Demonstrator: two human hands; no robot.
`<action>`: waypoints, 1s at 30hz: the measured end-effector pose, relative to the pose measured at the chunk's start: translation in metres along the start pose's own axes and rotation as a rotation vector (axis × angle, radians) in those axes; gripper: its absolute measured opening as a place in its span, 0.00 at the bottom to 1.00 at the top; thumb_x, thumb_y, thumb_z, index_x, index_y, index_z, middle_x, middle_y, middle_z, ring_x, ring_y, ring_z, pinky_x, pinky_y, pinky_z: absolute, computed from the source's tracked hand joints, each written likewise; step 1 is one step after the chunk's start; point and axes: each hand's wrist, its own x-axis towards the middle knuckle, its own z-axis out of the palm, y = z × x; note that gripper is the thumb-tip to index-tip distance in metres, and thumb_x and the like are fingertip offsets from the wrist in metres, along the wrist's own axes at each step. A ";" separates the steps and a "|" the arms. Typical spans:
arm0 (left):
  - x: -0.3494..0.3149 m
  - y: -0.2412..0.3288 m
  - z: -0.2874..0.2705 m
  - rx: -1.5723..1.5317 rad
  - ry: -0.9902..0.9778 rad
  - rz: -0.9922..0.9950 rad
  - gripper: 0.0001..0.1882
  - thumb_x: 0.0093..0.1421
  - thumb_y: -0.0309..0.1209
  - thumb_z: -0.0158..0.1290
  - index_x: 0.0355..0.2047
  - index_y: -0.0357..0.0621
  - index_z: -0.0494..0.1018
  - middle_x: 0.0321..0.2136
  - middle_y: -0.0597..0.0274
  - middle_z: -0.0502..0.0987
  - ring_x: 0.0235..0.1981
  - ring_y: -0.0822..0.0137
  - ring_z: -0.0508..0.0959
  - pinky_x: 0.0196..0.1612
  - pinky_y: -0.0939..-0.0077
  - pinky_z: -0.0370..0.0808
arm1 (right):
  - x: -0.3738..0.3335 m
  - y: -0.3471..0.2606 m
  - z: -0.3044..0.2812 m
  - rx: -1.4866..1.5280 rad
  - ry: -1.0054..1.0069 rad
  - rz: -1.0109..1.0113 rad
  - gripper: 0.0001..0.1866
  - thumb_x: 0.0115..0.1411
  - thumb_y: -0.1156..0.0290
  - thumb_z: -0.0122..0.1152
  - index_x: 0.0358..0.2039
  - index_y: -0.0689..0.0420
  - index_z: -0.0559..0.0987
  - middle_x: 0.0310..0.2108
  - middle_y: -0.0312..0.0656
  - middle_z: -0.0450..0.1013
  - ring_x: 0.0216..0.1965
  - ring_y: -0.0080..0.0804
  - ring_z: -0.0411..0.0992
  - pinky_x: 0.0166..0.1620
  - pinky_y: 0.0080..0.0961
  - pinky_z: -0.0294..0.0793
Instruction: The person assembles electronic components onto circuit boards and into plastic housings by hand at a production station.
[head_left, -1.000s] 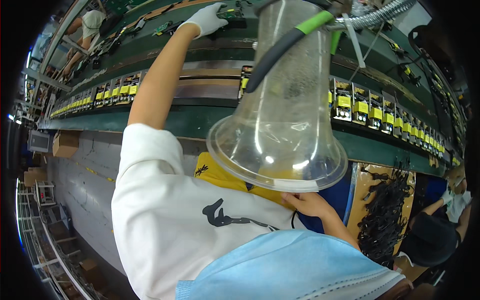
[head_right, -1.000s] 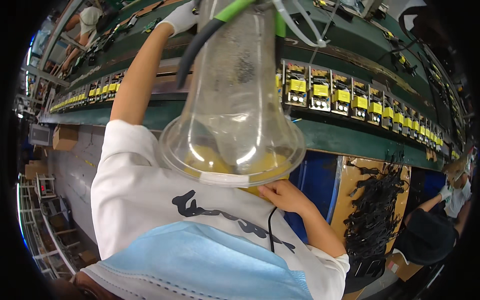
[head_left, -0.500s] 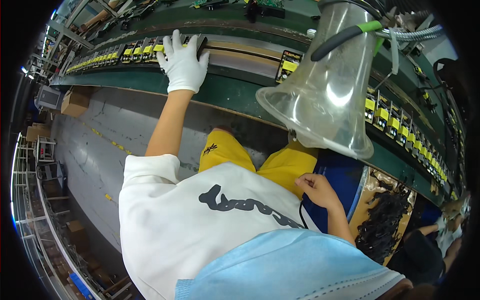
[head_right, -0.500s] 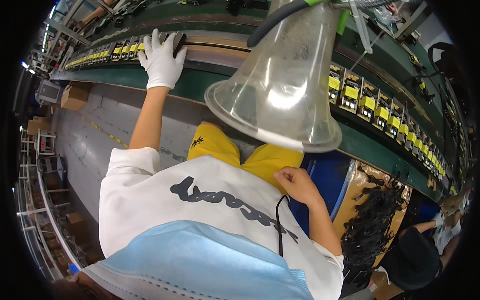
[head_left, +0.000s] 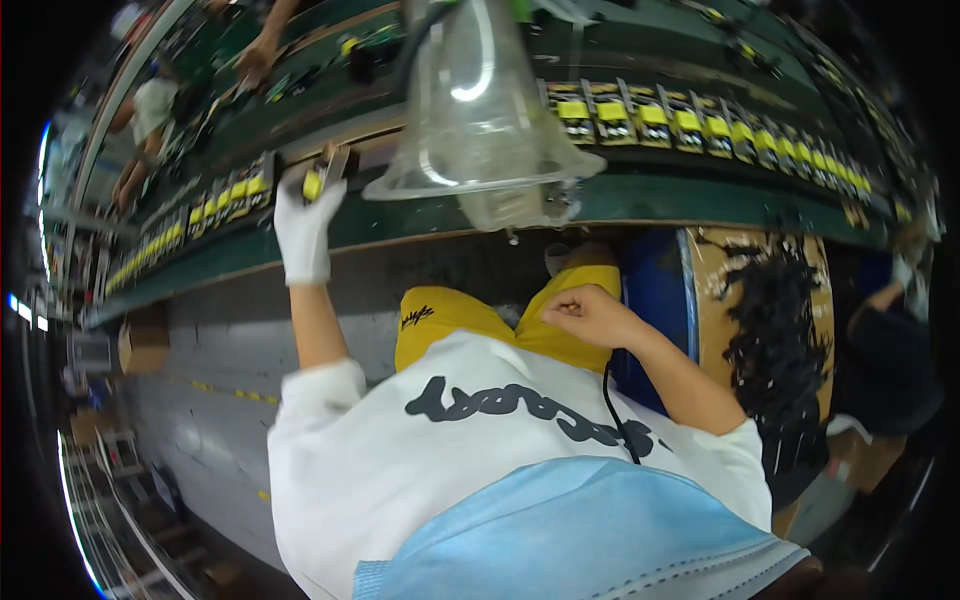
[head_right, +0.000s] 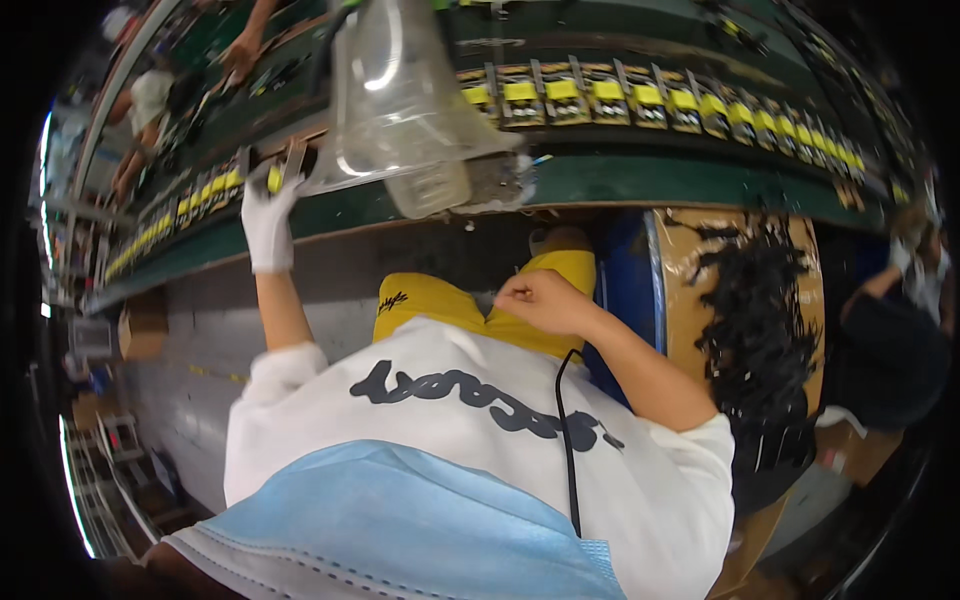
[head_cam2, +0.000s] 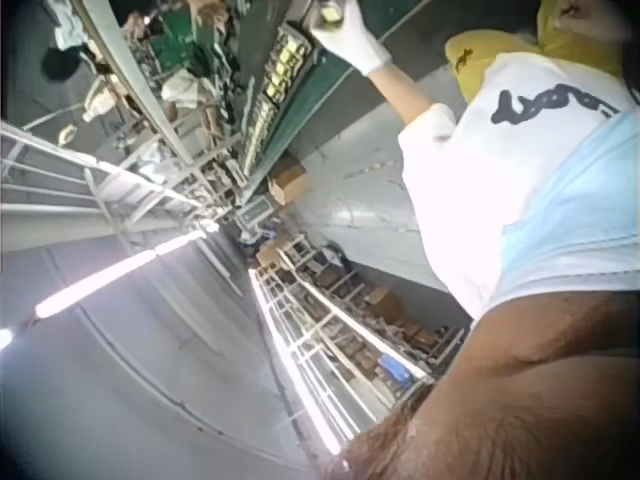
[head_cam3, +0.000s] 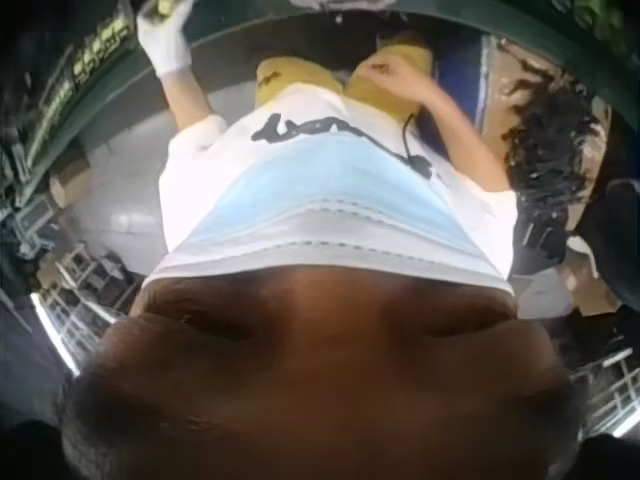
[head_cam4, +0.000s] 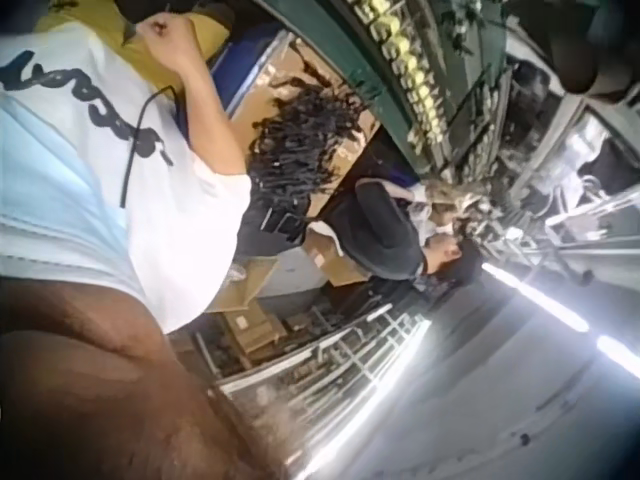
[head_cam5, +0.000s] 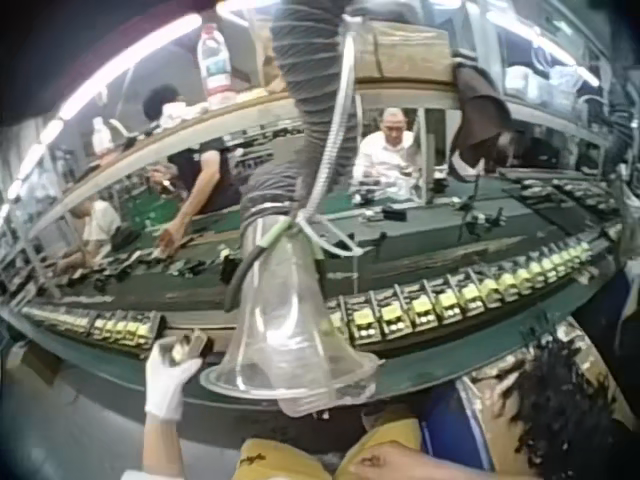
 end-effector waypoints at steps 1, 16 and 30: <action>-0.024 0.008 0.006 -0.111 -0.076 -0.102 0.27 0.45 0.26 0.66 0.47 0.37 0.70 0.42 0.59 0.76 0.42 0.68 0.75 0.49 0.74 0.72 | -0.001 -0.003 0.000 0.019 0.043 0.002 0.12 0.61 0.66 0.62 0.34 0.64 0.81 0.20 0.34 0.68 0.23 0.18 0.64 0.29 0.18 0.66; -0.171 -0.023 0.088 -0.386 -0.697 -0.479 0.34 0.42 0.21 0.70 0.50 0.34 0.67 0.47 0.52 0.74 0.50 0.61 0.74 0.55 0.64 0.73 | -0.019 -0.044 0.006 -0.570 0.159 -0.162 0.32 0.52 0.54 0.69 0.52 0.60 0.71 0.31 0.48 0.75 0.30 0.38 0.74 0.34 0.30 0.74; -0.165 -0.041 0.086 -0.960 -0.630 -0.654 0.42 0.50 0.37 0.67 0.60 0.38 0.58 0.49 0.52 0.73 0.49 0.55 0.75 0.56 0.56 0.71 | -0.096 -0.034 -0.189 -1.066 0.959 0.262 0.13 0.55 0.67 0.65 0.38 0.61 0.81 0.26 0.45 0.77 0.29 0.33 0.76 0.34 0.29 0.74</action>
